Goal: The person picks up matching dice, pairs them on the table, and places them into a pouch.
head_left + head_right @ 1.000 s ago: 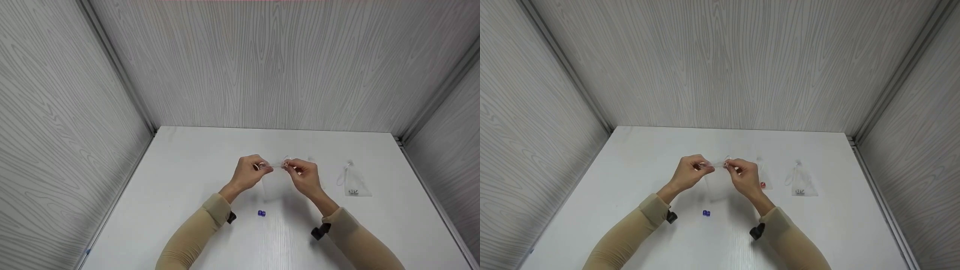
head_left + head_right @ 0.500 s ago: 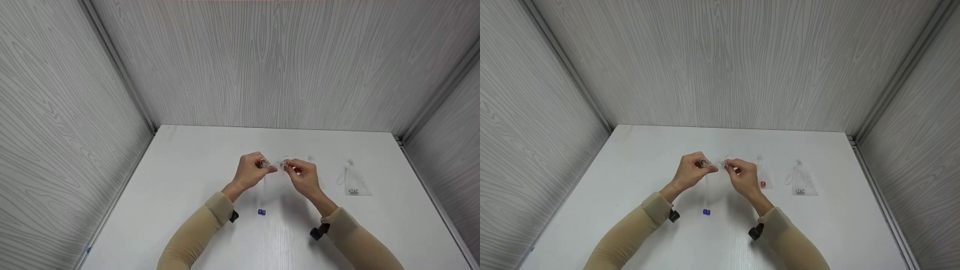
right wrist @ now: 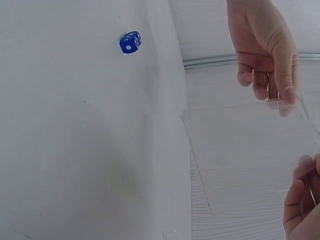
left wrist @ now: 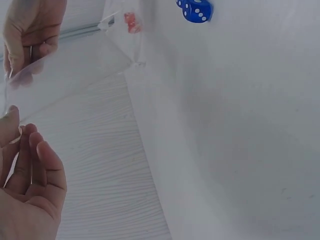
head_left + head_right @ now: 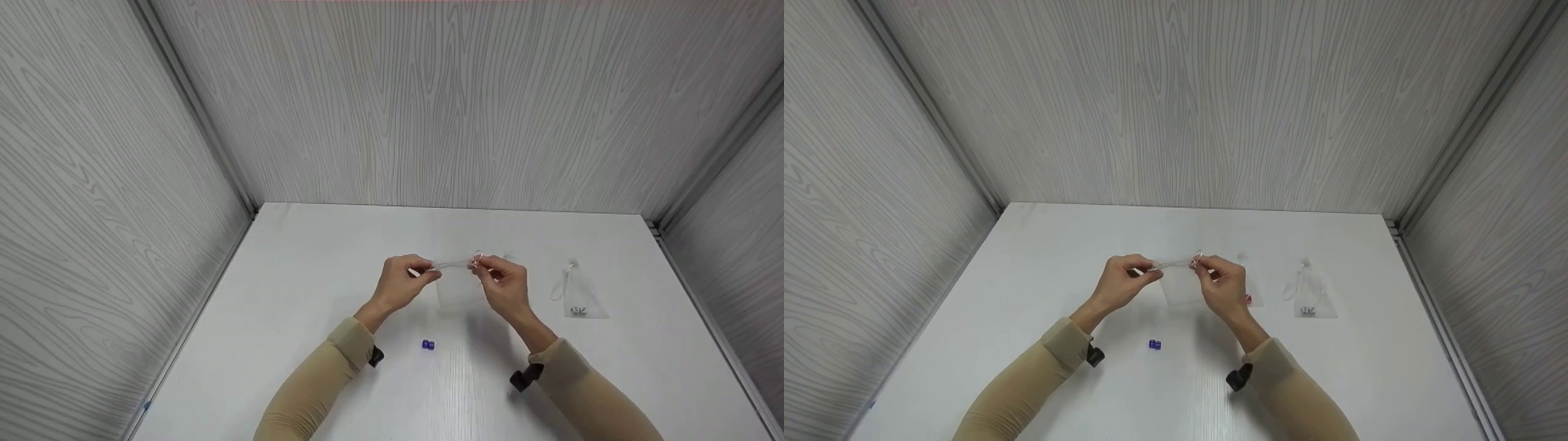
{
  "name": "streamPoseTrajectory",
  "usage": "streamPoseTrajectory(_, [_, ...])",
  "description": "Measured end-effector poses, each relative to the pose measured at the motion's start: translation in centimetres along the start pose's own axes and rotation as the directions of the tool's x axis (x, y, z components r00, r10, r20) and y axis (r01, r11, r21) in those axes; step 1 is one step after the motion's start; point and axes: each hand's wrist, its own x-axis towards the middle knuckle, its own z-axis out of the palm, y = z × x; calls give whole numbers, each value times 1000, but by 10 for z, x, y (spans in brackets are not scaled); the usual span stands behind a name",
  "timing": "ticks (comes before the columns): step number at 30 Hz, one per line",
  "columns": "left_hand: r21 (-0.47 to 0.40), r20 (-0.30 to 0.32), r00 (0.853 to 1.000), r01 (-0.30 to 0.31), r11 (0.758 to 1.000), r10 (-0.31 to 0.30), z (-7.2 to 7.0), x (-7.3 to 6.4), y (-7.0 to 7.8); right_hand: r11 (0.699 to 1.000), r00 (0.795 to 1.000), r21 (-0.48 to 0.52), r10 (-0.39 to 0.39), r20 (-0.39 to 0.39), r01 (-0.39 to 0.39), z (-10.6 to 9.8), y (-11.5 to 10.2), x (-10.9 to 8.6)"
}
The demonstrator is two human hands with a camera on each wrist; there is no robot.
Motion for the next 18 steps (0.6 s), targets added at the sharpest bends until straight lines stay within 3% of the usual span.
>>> streamPoseTrajectory(8, [13, -9, 999, -49, 999, 49, 3, 6, 4, 997, 997, -21, -80, -21, 80, 4, -2, 0])
streamPoseTrajectory(18, [-42, 1, 1000, 17, 999, -17, -1, 5, 2, 994, 987, -68, -92, -129, 84, 3, -2, -5])
